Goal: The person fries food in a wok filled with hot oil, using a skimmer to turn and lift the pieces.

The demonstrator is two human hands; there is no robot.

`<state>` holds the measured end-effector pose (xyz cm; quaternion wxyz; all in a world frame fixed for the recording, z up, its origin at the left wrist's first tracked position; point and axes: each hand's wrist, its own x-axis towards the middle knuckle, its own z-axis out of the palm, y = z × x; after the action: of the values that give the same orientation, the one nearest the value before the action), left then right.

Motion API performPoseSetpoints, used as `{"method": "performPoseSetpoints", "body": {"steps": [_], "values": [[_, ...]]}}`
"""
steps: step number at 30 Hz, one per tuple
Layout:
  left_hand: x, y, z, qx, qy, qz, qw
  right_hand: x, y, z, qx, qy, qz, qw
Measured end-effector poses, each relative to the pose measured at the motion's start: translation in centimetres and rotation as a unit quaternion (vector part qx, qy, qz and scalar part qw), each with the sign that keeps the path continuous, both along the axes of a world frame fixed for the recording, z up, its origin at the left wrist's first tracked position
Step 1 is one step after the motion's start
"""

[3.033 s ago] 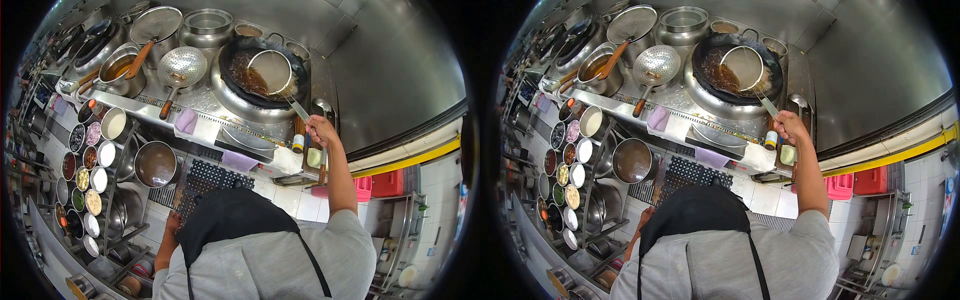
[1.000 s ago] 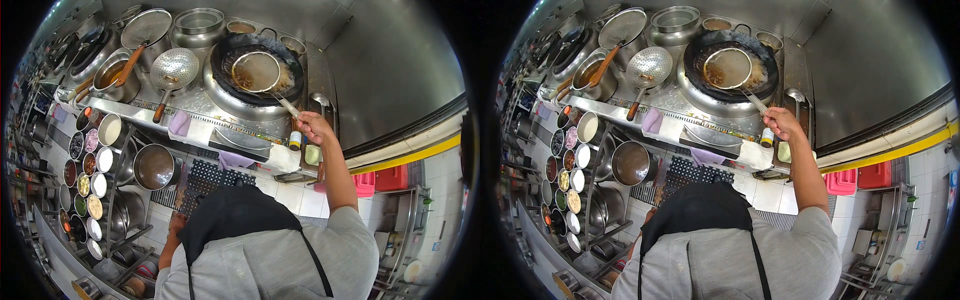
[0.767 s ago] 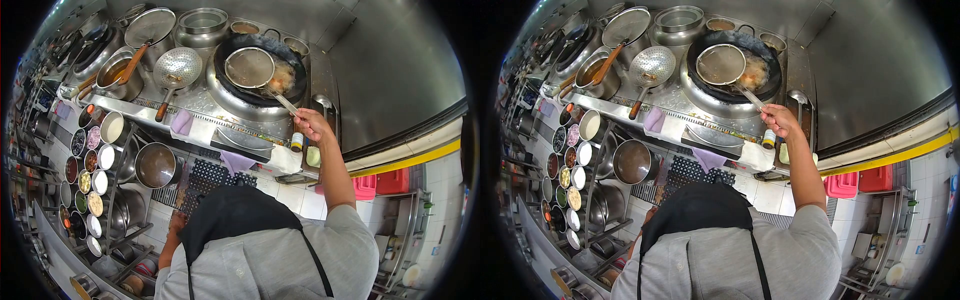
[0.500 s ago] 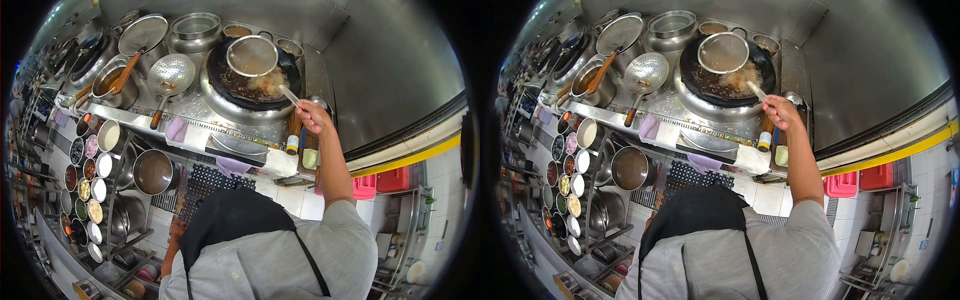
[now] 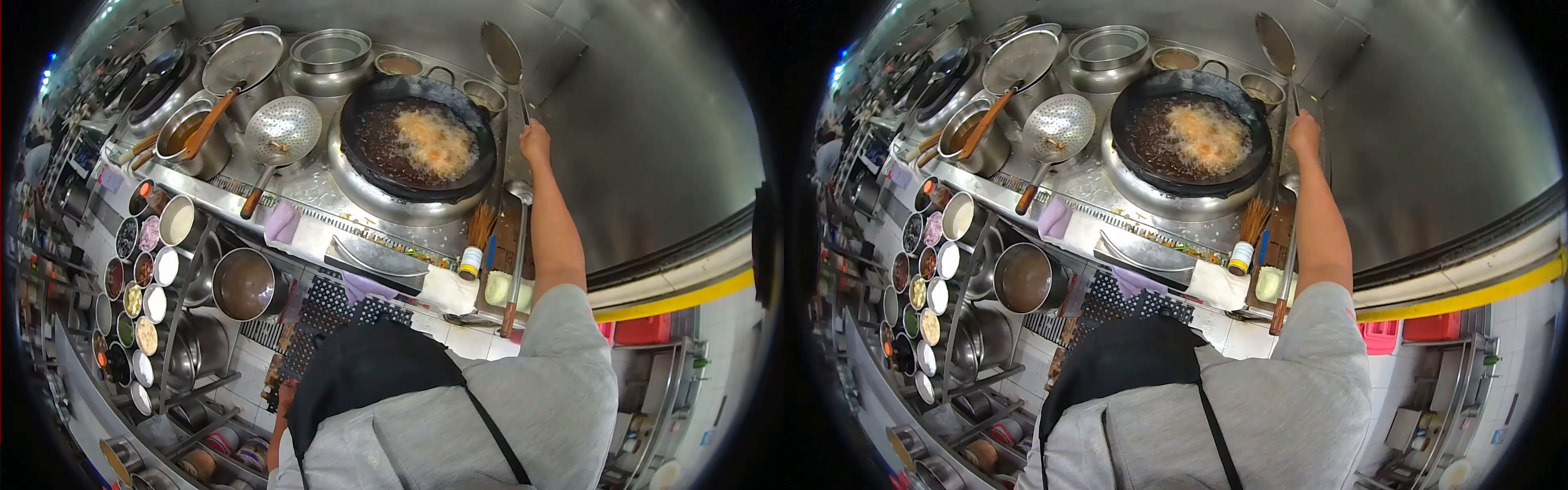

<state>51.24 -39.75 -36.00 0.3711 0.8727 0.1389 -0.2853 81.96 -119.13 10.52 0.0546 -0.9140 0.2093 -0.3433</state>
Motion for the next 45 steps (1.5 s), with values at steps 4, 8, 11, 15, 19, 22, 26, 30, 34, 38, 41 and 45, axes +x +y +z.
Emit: {"method": "performPoseSetpoints", "body": {"steps": [4,8,11,15,19,22,26,30,34,38,41,45], "values": [[1.0,-0.7,-1.5,-0.122,-0.057,-0.018,0.991,2.1,-4.6,-4.7,0.023,0.126,-0.044,0.991],[-0.5,-0.4,0.9,-0.415,0.05,0.157,0.895,-0.1,-4.0,-4.9,0.095,0.083,-0.012,0.992],[-0.4,-0.6,1.2,-0.601,0.13,0.274,0.74,-5.3,2.2,-2.3,0.458,-0.031,0.053,0.887],[1.8,0.0,0.2,-0.642,0.199,0.339,0.658,-11.6,6.7,0.2,0.584,-0.045,0.107,0.803],[5.3,0.9,-1.7,-0.054,-0.08,-0.093,0.991,-14.7,7.8,0.3,0.562,0.021,0.087,0.823],[6.9,3.1,-0.5,-0.152,-0.049,-0.033,0.987,-15.4,8.2,-2.6,0.457,0.036,0.068,0.886],[10.2,-1.5,6.9,-0.229,0.114,0.112,0.96,-15.0,7.1,-7.8,0.324,0.102,0.017,0.94],[10.4,-0.6,6.1,-0.174,0.105,0.067,0.977,-15.1,13.7,-4.9,0.595,0.029,0.016,0.803],[7.9,3.3,-3.3,-0.29,0.058,0.047,0.954,-15.3,15.9,-4.2,0.622,0.036,0.026,0.782],[5.1,4.4,-4.1,0.042,-0.312,-0.245,0.917,-16.1,17.5,-3.6,0.656,0.019,0.033,0.754],[5.0,4.7,-4.6,-0.006,-0.235,-0.198,0.951,-16.7,18.7,-3.1,0.675,0.011,0.027,0.737],[5.6,4.9,-4.2,-0.073,-0.115,-0.123,0.983,-17.7,20.0,-1.9,0.67,0.025,0.027,0.742]]}}
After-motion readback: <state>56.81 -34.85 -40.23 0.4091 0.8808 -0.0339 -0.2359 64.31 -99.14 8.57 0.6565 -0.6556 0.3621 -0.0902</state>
